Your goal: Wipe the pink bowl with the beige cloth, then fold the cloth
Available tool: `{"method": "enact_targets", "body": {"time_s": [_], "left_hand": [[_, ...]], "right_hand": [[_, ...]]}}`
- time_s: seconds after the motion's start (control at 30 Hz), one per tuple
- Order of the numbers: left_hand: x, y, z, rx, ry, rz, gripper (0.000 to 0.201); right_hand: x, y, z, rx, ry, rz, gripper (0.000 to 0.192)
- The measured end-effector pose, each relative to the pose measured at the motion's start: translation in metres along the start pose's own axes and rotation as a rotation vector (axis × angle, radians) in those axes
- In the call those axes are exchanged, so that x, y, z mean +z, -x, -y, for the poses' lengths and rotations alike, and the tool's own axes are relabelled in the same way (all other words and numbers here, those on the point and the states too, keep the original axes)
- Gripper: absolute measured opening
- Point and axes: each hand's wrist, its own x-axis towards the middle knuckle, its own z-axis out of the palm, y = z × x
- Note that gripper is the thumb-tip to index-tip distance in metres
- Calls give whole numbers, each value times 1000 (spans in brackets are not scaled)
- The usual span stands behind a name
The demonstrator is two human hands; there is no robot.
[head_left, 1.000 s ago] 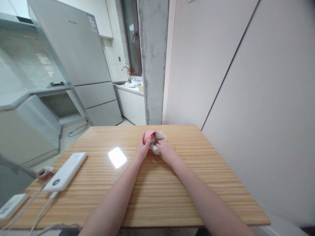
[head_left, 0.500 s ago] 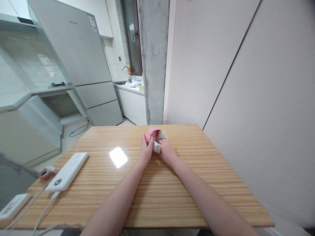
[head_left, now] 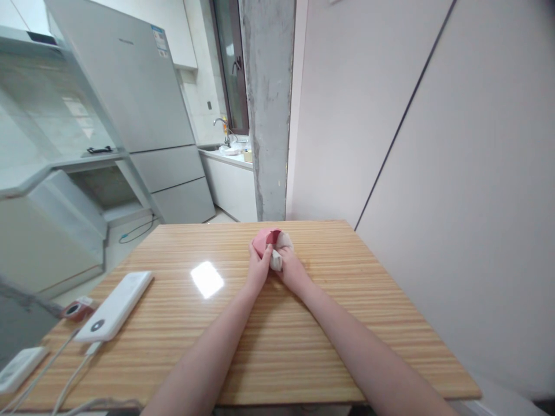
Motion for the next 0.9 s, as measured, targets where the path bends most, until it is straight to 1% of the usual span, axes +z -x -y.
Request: {"method": "enact_targets", "body": {"time_s": [0.07,0.13,0.2,0.27,0.37,0.43,0.47,0.57,0.63,0.73,0.9], "left_hand": [[-7,-2,-5,92,-54,13,45],[-13,-4,-10,154,-104,35,44],[-13,-4,-14,141,-111,13,47],[-9,-2,-15,89,-51,-20,54],[-1,1,-13,53,90,-35,71],[1,2,-13,61,131,-46,75],[0,2,-13,68,119,-63,72],[-8,0,-17,94,-19,-114,53],[-13,-2,-19,105,-97,-112,46],[-17,-4,-22,119,-149,-100,46],[-13,-3,-21,146,-170,-84,44]], "right_hand": [[-3,-1,-2,-48,-7,6,27],[-6,-3,-5,-91,25,12,25],[-7,-3,-6,-105,77,-1,24],[-6,-3,-6,-92,97,-25,24],[-4,-1,-2,-76,68,-49,26],[-2,-1,3,-77,39,-49,25],[-2,0,5,-78,29,-43,25],[-2,-1,11,-81,28,-9,21],[-3,-2,11,-84,41,20,19],[-3,-2,6,-83,64,50,20],[-2,0,-1,-59,103,35,21]]}}
